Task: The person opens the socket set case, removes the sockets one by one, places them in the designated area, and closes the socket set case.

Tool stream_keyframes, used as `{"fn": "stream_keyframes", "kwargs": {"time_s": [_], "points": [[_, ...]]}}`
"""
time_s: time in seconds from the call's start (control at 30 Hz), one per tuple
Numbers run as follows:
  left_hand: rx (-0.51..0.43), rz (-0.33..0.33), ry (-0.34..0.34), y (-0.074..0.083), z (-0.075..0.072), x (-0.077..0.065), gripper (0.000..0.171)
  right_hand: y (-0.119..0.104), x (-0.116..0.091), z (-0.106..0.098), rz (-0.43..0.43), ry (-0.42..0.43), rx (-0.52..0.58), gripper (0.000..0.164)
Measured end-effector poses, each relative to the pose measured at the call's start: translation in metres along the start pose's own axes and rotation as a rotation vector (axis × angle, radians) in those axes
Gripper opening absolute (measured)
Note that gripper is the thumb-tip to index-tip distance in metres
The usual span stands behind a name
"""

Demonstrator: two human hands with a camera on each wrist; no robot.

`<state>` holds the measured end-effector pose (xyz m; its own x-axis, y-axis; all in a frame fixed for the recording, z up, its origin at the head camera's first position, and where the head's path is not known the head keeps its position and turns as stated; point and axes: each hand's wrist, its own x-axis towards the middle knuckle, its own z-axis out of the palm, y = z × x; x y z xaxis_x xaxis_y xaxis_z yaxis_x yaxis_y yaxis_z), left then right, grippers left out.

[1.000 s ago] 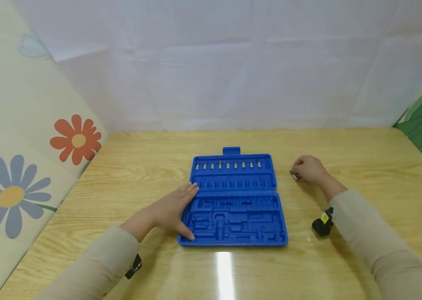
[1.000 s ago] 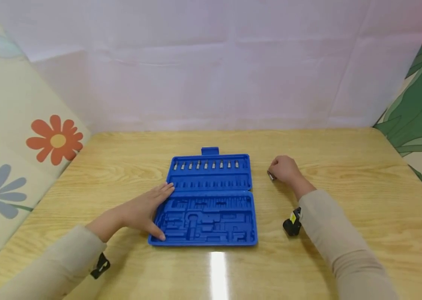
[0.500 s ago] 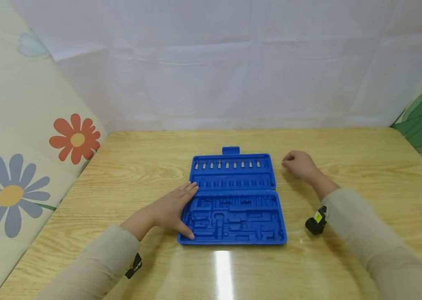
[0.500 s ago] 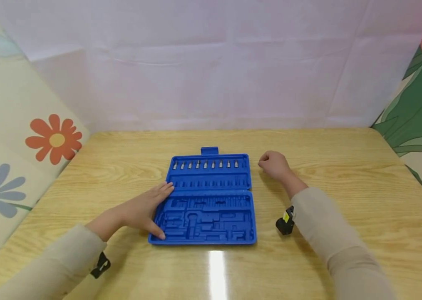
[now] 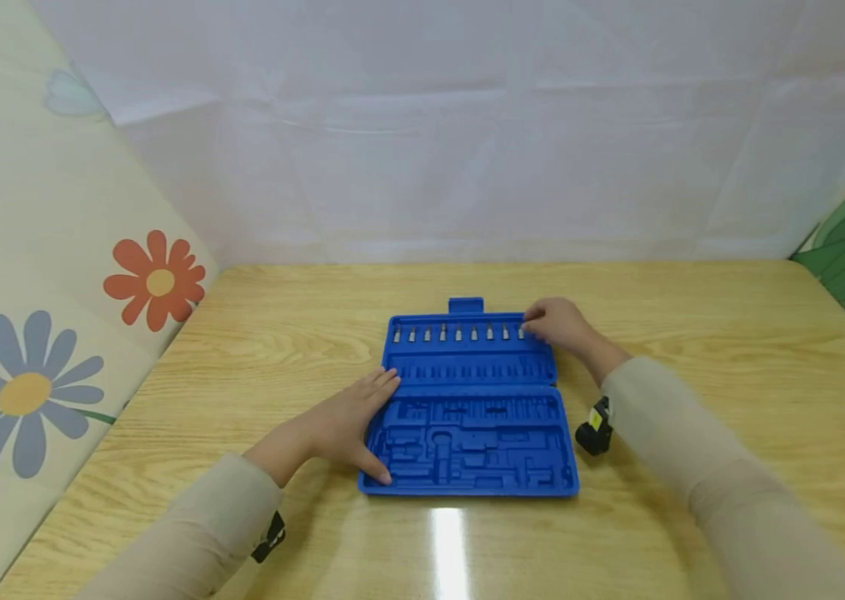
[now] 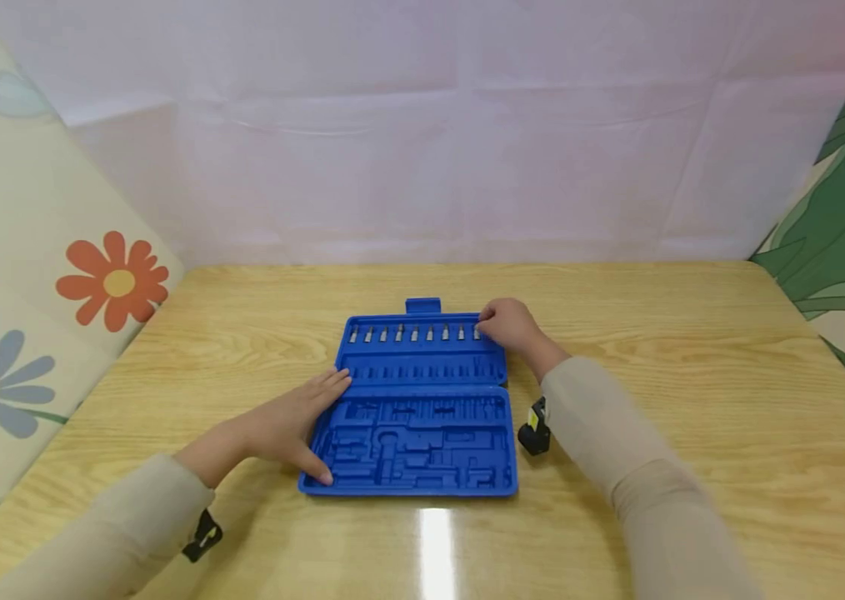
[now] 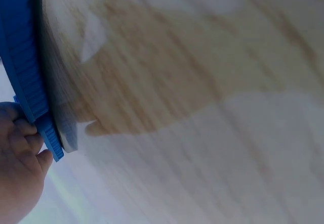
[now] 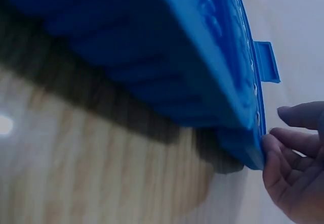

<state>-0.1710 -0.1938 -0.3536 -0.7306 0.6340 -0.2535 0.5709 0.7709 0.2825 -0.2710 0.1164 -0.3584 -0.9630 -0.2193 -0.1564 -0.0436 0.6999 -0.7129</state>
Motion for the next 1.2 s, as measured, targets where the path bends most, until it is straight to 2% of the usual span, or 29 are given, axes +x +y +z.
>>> {"fn": "stream_keyframes", "kwargs": {"time_s": [0.13,0.3,0.5,0.6,0.7,0.97,1.03,1.2], "points": [[0.002,0.0,0.002,-0.001,0.0,0.0,0.123,-0.007,0.008,0.003,-0.014,-0.047,-0.161,0.033],[-0.005,-0.018,-0.006,-0.001,0.003,0.0,0.123,-0.011,0.012,0.007,-0.006,-0.1,-0.22,0.034],[-0.002,-0.011,0.001,-0.001,0.004,0.0,0.124,-0.008,0.01,0.007,0.017,-0.051,-0.069,0.033],[-0.004,-0.01,0.0,-0.001,0.003,-0.001,0.123,-0.006,0.011,0.007,0.062,-0.014,0.044,0.033],[-0.009,-0.012,0.002,0.0,0.001,-0.001,0.123,-0.006,0.012,0.006,0.104,0.008,0.112,0.032],[0.014,-0.033,-0.016,0.001,0.0,0.001,0.123,-0.004,0.013,0.006,0.186,0.039,0.219,0.023],[0.027,-0.033,-0.015,0.001,0.0,0.001,0.124,-0.004,0.011,0.005,0.178,0.024,0.247,0.023],[0.011,-0.036,-0.014,0.001,-0.001,0.0,0.124,-0.005,0.007,0.004,0.111,-0.02,0.218,0.021]]}}
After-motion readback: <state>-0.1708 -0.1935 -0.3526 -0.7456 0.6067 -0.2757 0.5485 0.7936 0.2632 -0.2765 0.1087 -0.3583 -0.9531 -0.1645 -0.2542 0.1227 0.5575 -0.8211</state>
